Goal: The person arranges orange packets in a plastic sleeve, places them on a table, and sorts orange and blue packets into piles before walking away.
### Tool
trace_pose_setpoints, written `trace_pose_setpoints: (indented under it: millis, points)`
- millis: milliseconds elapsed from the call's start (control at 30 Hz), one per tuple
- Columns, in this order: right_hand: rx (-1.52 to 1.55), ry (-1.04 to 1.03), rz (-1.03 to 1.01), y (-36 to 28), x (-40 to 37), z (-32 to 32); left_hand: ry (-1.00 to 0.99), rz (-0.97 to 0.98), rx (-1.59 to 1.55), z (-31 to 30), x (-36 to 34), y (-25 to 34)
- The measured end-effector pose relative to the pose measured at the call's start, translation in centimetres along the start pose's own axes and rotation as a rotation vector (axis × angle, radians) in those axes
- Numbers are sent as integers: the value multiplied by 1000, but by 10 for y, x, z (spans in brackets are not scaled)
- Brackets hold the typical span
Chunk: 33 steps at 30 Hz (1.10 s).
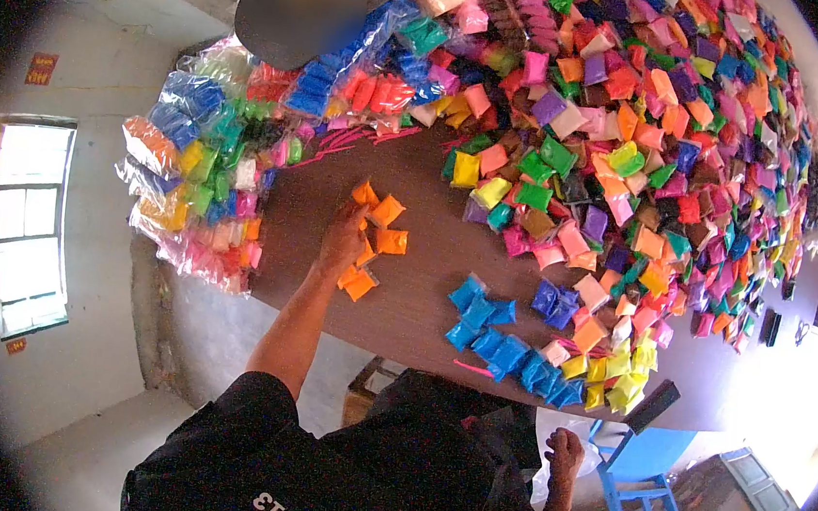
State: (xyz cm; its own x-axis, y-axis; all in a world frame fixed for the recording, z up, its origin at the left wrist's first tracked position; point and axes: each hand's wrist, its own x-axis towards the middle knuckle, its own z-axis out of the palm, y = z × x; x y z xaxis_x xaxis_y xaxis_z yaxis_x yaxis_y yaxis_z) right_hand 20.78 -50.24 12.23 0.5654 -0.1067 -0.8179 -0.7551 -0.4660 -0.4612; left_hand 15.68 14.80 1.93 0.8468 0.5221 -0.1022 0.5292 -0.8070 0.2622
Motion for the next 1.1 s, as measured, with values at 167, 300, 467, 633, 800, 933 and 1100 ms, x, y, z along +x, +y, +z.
trace_pose_setpoints:
  millis: [167,300,467,633,800,933,1100]
  points:
    - [41,-11,-2,-3,-5,3,68,-20,-5,-21,-2,31]
    - [38,-11,5,5,0,5,-54,100,36,-23,-13,59]
    - [31,8,-14,-6,-4,1,-92,15,95,-10,-22,64]
    - [-14,4,5,5,1,-1,-82,-5,142,-12,-33,66]
    - [17,9,24,18,-4,-2,-82,14,75,-28,-21,88]
    - [28,11,62,23,-3,-9,68,77,5,-23,0,120]
    - [47,33,56,10,2,-17,65,167,-52,-12,27,154]
